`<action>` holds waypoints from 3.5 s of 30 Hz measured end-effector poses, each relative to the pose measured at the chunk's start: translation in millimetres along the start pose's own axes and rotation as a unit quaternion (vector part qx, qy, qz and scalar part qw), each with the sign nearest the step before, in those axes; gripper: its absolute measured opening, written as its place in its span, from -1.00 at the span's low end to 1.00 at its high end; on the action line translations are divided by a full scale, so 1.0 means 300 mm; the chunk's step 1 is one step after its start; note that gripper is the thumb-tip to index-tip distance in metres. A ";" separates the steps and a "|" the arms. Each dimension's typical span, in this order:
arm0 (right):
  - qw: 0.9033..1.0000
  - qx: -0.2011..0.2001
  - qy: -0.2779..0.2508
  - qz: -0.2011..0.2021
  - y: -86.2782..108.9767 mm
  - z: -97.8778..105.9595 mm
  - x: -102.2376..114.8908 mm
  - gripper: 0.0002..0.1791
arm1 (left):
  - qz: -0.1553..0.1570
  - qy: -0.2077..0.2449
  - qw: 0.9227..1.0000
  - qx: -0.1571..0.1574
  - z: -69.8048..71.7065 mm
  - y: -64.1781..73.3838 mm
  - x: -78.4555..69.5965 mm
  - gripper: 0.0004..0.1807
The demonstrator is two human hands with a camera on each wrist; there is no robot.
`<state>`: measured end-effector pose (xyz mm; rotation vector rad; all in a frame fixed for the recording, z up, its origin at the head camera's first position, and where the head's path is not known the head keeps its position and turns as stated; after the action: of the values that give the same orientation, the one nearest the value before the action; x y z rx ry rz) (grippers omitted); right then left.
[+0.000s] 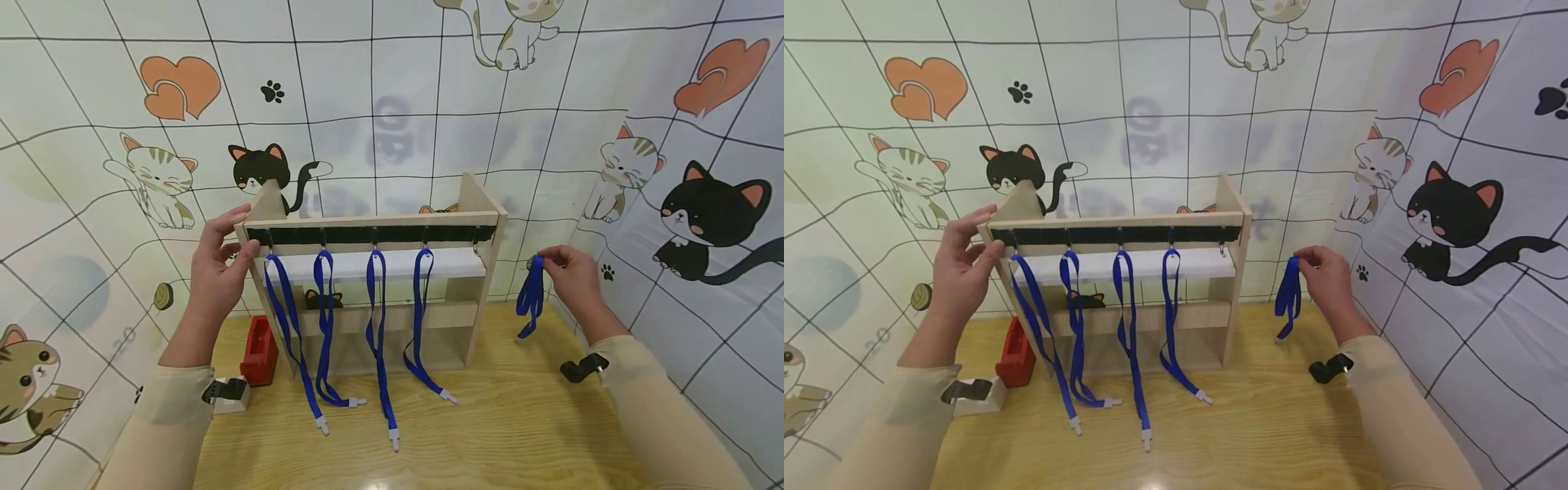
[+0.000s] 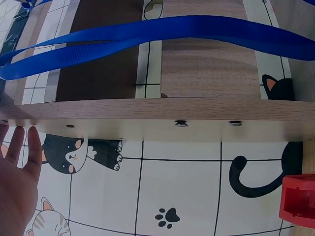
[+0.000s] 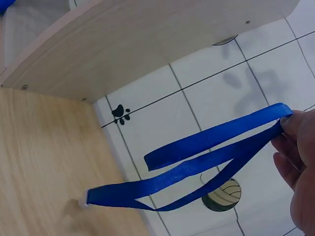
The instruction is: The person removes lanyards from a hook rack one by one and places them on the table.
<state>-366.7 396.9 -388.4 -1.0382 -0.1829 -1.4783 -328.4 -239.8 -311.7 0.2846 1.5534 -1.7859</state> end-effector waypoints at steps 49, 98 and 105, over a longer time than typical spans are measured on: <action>0.988 0.151 -0.026 -0.033 0.204 -0.261 -0.341 -0.82 | 0.003 0.006 1.000 -0.002 -0.005 0.003 -0.009 -0.46; 0.991 0.042 -0.117 -0.052 0.394 -0.268 -0.118 -0.78 | 0.007 0.010 1.000 -0.002 -0.004 0.005 -0.007 -0.47; 0.980 -0.049 -0.183 -0.054 0.442 -0.228 0.067 -0.81 | 0.006 0.009 1.000 -0.002 -0.005 0.005 -0.005 -0.46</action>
<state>-282.0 307.2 -474.6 -1.3959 -0.4381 -1.3926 -326.9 -237.9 -312.4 0.3079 1.5633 -1.7757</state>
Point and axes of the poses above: each hand's wrist, its own y-axis away from the middle knuckle, its own z-axis out of the back of the hand, x = y × z, the point moved 2 cm from there along -y, towards the middle knuckle
